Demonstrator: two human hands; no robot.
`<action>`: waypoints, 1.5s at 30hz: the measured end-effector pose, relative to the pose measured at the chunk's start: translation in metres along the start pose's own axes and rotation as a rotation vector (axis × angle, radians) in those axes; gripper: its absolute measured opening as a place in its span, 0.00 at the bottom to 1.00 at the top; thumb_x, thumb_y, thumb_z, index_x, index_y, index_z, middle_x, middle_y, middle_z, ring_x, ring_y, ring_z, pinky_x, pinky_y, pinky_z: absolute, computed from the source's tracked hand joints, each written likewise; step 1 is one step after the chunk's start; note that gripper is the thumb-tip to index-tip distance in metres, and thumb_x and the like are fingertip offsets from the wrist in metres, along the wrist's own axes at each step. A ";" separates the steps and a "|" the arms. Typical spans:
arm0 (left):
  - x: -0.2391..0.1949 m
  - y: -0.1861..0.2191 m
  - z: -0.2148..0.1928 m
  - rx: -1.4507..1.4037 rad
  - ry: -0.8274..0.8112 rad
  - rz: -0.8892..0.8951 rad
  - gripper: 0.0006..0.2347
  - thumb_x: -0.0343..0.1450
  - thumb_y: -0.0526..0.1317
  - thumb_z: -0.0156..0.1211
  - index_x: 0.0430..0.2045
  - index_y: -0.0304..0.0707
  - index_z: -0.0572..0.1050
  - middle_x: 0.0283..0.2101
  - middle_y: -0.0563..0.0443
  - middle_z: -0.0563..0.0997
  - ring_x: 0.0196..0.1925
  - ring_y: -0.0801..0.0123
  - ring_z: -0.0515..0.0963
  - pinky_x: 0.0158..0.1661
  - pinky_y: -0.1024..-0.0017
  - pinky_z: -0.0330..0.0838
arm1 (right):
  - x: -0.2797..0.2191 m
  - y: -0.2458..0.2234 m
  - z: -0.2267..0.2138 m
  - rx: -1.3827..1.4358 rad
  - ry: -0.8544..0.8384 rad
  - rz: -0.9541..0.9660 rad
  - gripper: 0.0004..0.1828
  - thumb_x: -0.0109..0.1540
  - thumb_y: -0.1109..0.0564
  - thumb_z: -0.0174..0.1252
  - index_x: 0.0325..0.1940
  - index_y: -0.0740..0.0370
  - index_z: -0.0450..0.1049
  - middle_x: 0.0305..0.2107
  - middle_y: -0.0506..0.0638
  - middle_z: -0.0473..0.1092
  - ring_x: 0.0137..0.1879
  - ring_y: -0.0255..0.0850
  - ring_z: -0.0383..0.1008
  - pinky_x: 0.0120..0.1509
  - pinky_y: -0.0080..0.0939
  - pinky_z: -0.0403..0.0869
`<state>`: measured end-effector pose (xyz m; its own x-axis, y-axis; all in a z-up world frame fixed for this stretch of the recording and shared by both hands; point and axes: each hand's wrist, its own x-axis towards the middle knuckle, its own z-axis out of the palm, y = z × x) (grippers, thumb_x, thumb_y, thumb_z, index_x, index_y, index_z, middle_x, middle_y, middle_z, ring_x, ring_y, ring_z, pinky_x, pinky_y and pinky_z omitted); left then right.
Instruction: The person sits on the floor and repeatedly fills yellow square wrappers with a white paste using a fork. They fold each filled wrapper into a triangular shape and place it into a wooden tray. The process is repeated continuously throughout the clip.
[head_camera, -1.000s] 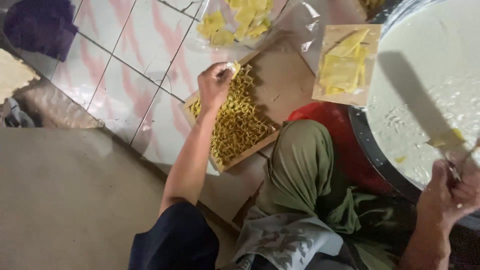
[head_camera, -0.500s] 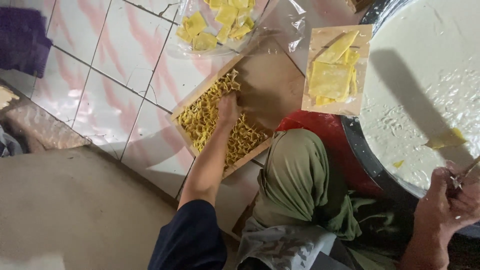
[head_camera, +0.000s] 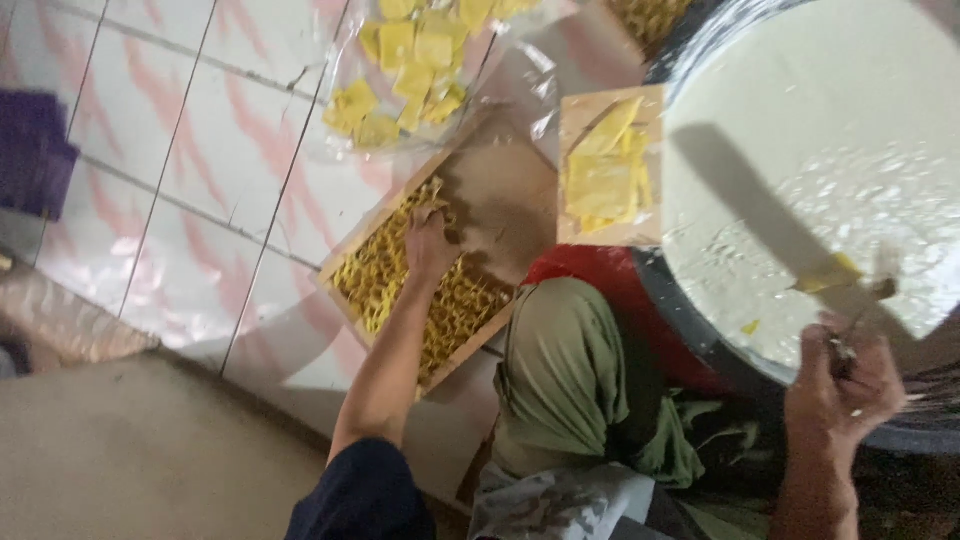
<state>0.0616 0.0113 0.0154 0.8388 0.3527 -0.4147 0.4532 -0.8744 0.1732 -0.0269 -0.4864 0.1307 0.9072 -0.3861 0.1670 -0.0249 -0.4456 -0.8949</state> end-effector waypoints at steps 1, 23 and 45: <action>-0.001 0.003 0.001 -0.140 0.347 0.225 0.06 0.67 0.35 0.65 0.35 0.38 0.79 0.54 0.44 0.73 0.48 0.56 0.75 0.39 0.64 0.78 | 0.001 0.008 -0.001 0.076 -0.030 -0.038 0.04 0.76 0.70 0.57 0.52 0.65 0.74 0.34 0.44 0.66 0.33 0.26 0.55 0.36 0.31 0.55; -0.072 0.197 -0.098 -0.280 0.155 0.742 0.07 0.70 0.39 0.57 0.35 0.43 0.83 0.32 0.41 0.84 0.40 0.47 0.84 0.42 0.53 0.78 | 0.008 0.012 0.003 0.182 -0.012 0.000 0.09 0.68 0.70 0.64 0.53 0.66 0.80 0.32 0.64 0.73 0.40 0.48 0.77 0.41 0.51 0.73; -0.082 0.183 -0.114 -1.903 -0.157 0.080 0.07 0.70 0.43 0.68 0.37 0.46 0.80 0.40 0.46 0.87 0.40 0.61 0.87 0.38 0.68 0.80 | 0.014 -0.008 -0.009 0.381 -0.226 0.082 0.21 0.76 0.64 0.41 0.75 0.62 0.62 0.36 0.61 0.72 0.26 0.33 0.59 0.34 0.37 0.61</action>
<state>0.1096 -0.1394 0.1830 0.8901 0.2112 -0.4040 0.1957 0.6233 0.7571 -0.0177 -0.4958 0.1435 0.9787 -0.2026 0.0328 0.0177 -0.0759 -0.9970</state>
